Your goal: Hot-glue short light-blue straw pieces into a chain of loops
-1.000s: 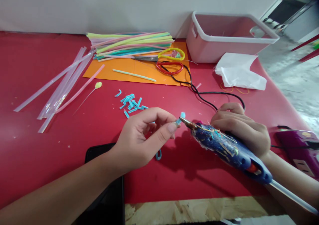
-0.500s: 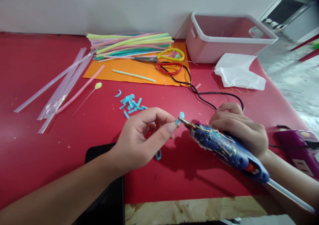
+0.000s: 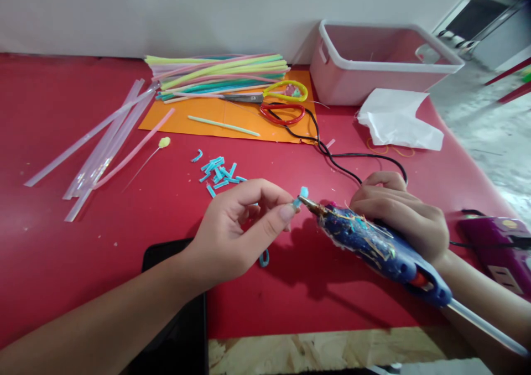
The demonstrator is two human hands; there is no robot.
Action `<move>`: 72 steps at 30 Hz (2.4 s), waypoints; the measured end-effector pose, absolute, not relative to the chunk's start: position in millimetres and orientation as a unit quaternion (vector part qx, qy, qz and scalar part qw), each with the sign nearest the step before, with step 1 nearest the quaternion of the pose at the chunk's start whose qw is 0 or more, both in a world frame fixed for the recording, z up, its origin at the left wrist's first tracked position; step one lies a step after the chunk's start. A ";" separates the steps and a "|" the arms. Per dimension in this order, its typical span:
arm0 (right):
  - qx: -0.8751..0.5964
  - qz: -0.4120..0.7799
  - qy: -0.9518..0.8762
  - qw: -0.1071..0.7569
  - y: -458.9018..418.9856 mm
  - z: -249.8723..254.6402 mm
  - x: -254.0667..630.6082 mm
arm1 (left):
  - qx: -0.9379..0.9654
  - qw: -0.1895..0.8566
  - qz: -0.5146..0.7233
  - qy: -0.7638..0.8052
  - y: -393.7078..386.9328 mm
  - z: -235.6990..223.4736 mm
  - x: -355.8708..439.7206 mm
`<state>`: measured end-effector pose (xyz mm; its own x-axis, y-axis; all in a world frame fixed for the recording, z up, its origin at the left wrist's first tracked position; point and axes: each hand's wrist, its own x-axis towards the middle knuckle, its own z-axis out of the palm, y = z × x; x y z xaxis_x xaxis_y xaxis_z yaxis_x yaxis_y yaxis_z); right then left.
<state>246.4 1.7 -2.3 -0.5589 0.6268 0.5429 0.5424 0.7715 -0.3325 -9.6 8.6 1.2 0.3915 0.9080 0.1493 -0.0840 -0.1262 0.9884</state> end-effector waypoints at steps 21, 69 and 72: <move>-0.331 0.081 -0.877 0.338 -0.4 -1.5 246.4 | 0.642 0.523 0.474 0.299 12.2 -9.7 -9.0; -0.338 0.060 -0.874 0.344 -0.2 -0.2 247.5 | 0.685 0.477 0.473 0.282 15.0 -6.5 -10.8; -0.336 0.059 -0.878 0.336 0.2 0.5 247.8 | 0.688 0.471 0.475 0.282 15.8 -6.2 -10.6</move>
